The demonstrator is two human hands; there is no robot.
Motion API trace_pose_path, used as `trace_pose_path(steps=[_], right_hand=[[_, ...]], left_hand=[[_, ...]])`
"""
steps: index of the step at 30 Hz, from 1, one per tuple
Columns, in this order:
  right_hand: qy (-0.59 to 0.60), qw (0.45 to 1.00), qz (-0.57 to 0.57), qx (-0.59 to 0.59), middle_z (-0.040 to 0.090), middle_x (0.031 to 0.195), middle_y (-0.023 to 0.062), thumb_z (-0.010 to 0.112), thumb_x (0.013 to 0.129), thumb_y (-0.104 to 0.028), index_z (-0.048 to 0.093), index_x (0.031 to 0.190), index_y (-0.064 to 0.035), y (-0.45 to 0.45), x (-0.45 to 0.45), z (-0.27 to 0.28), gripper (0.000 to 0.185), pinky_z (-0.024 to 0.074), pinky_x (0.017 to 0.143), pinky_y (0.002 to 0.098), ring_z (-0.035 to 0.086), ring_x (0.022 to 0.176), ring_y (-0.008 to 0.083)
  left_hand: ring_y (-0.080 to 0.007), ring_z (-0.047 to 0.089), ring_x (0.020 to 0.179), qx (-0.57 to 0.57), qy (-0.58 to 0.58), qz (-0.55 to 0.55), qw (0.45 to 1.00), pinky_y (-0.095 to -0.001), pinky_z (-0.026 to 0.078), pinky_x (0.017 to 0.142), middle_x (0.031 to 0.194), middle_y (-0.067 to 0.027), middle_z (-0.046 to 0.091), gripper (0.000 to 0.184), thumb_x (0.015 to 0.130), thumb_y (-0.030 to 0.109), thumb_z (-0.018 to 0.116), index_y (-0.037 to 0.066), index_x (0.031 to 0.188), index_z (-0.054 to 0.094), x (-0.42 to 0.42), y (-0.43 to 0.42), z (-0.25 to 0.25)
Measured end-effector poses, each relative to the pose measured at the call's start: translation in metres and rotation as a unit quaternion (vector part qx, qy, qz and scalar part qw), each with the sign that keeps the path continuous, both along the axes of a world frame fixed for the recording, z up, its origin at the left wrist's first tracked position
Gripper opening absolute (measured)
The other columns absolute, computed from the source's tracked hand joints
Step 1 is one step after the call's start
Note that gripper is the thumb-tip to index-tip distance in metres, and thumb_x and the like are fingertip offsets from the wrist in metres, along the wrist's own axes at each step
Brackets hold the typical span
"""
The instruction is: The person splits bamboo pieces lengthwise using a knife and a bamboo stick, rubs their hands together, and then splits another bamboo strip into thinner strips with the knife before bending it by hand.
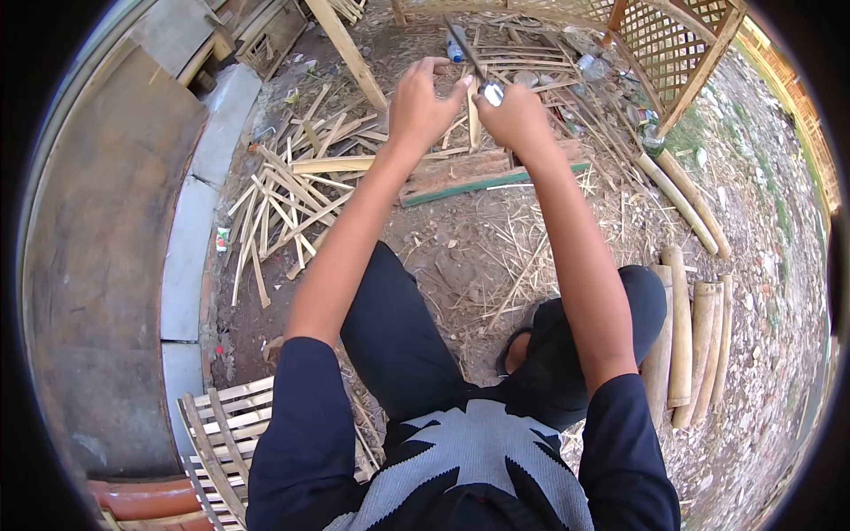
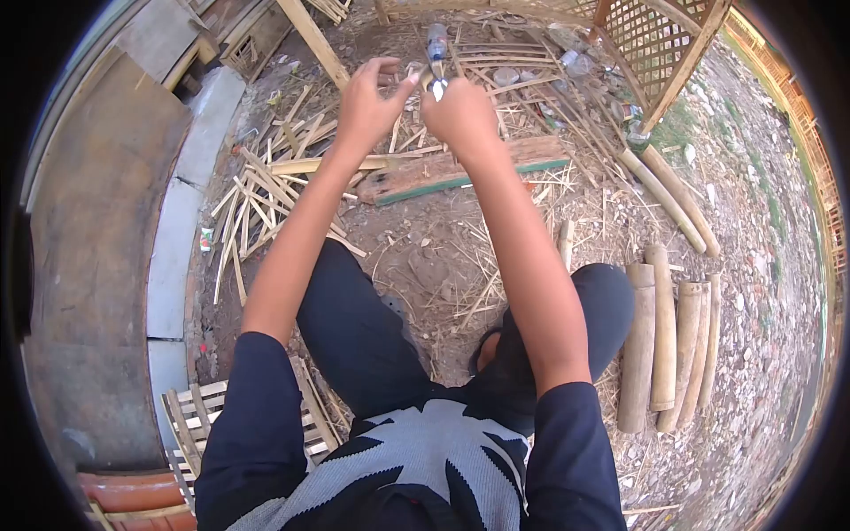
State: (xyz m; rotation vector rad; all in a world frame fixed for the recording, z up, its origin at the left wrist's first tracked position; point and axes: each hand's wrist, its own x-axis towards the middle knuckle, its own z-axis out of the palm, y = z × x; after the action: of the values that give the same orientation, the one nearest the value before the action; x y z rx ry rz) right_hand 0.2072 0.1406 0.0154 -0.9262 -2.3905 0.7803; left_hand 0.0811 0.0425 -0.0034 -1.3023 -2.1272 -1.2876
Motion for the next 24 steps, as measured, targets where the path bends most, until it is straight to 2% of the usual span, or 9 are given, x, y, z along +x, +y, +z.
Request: trace_pose_path(steps=[2, 5, 8, 11, 14, 17, 20, 23, 24], right_hand=[[-0.008, 1.0, 0.007, -0.027, 0.069, 0.09, 0.0315, 0.067, 0.084, -0.034, 0.07, 0.091, 0.008, 0.0, -0.01, -0.029, 0.043, 0.054, 0.084, 0.0504, 0.068, 0.091, 0.0466], [-0.008, 1.0, 0.004, -0.012, 0.069, 0.094, 0.0319, 0.067, 0.084, -0.033, 0.069, 0.093, 0.0082, -0.011, -0.01, -0.034, 0.042, 0.054, 0.085, 0.0508, 0.068, 0.093, 0.0466], [-0.007, 0.999, 0.003, -0.032, 0.068, 0.095, 0.0325, 0.068, 0.085, -0.032, 0.068, 0.096, 0.0082, -0.011, -0.013, -0.037, 0.042, 0.0537, 0.085, 0.0513, 0.067, 0.094, 0.0477], [0.016, 0.999, -0.005, -0.043, 0.068, 0.093, 0.0324, 0.068, 0.085, -0.032, 0.069, 0.095, 0.0082, -0.002, -0.014, -0.043, 0.042, 0.0536, 0.084, 0.0514, 0.067, 0.094, 0.0482], [0.029, 0.999, -0.031, -0.031, 0.068, 0.092, 0.0321, 0.068, 0.086, -0.033, 0.069, 0.092, 0.0082, 0.008, -0.019, -0.051, 0.042, 0.0535, 0.084, 0.0515, 0.067, 0.092, 0.0484], [0.063, 0.997, -0.022, 0.035, 0.066, 0.072, 0.0292, 0.067, 0.089, -0.036, 0.066, 0.084, 0.0116, 0.011, -0.014, -0.048, 0.048, 0.0542, 0.072, 0.0486, 0.069, 0.074, 0.0437], [0.037, 0.999, 0.008, -0.016, 0.065, 0.066, 0.0263, 0.065, 0.09, -0.036, 0.066, 0.083, 0.0102, 0.019, -0.019, -0.055, 0.047, 0.0545, 0.07, 0.0474, 0.069, 0.07, 0.0411], [0.047, 0.996, 0.008, -0.077, 0.068, 0.089, 0.0324, 0.067, 0.088, -0.036, 0.068, 0.088, 0.0081, 0.017, -0.018, -0.063, 0.044, 0.0525, 0.083, 0.0527, 0.067, 0.09, 0.0491], [0.052, 0.996, 0.025, -0.068, 0.068, 0.09, 0.0328, 0.065, 0.089, -0.036, 0.067, 0.094, 0.0079, 0.016, -0.016, -0.066, 0.045, 0.0526, 0.083, 0.0536, 0.066, 0.089, 0.0499]], left_hand=[[-0.0279, 0.07, 0.095, -0.047, 0.001, 0.005, 0.999, -0.0387, 0.055, 0.081, 0.105, -0.0203, 0.071, 0.042, 0.085, 0.03, 0.075, -0.002, 0.111, 0.067, -0.012, 0.007, -0.003], [-0.0292, 0.072, 0.087, -0.082, 0.003, -0.017, 0.997, -0.0388, 0.056, 0.078, 0.095, -0.0197, 0.073, 0.038, 0.085, 0.03, 0.075, -0.003, 0.103, 0.069, -0.031, 0.024, -0.023], [-0.0296, 0.073, 0.083, -0.07, -0.076, -0.041, 0.994, -0.0391, 0.057, 0.077, 0.088, -0.0184, 0.074, 0.035, 0.084, 0.029, 0.075, -0.003, 0.096, 0.071, -0.032, 0.03, -0.029], [-0.0285, 0.074, 0.083, -0.064, 0.018, -0.042, 0.997, -0.0391, 0.057, 0.077, 0.087, -0.0167, 0.074, 0.03, 0.084, 0.025, 0.074, -0.003, 0.095, 0.072, -0.033, 0.029, -0.035], [-0.029, 0.074, 0.083, -0.114, -0.003, -0.026, 0.993, -0.0392, 0.057, 0.077, 0.087, -0.0159, 0.074, 0.025, 0.084, 0.021, 0.072, -0.001, 0.094, 0.073, -0.035, 0.027, -0.034], [-0.0313, 0.073, 0.08, -0.067, 0.007, -0.035, 0.997, -0.0397, 0.057, 0.075, 0.087, -0.0169, 0.074, 0.022, 0.085, 0.02, 0.07, 0.001, 0.094, 0.074, -0.041, 0.033, -0.035], [-0.0329, 0.072, 0.079, -0.108, 0.014, -0.052, 0.993, -0.0405, 0.057, 0.074, 0.086, -0.0175, 0.074, 0.021, 0.084, 0.021, 0.07, 0.002, 0.092, 0.075, -0.047, 0.039, -0.039], [-0.0363, 0.07, 0.076, -0.092, 0.011, -0.038, 0.995, -0.0457, 0.056, 0.07, 0.081, -0.0169, 0.072, 0.022, 0.085, 0.024, 0.069, 0.003, 0.086, 0.075, -0.046, 0.045, -0.048], [-0.0372, 0.07, 0.075, -0.084, 0.015, -0.039, 0.996, -0.0463, 0.056, 0.07, 0.08, -0.018, 0.072, 0.021, 0.083, 0.023, 0.069, 0.003, 0.083, 0.074, -0.041, 0.045, -0.046]])
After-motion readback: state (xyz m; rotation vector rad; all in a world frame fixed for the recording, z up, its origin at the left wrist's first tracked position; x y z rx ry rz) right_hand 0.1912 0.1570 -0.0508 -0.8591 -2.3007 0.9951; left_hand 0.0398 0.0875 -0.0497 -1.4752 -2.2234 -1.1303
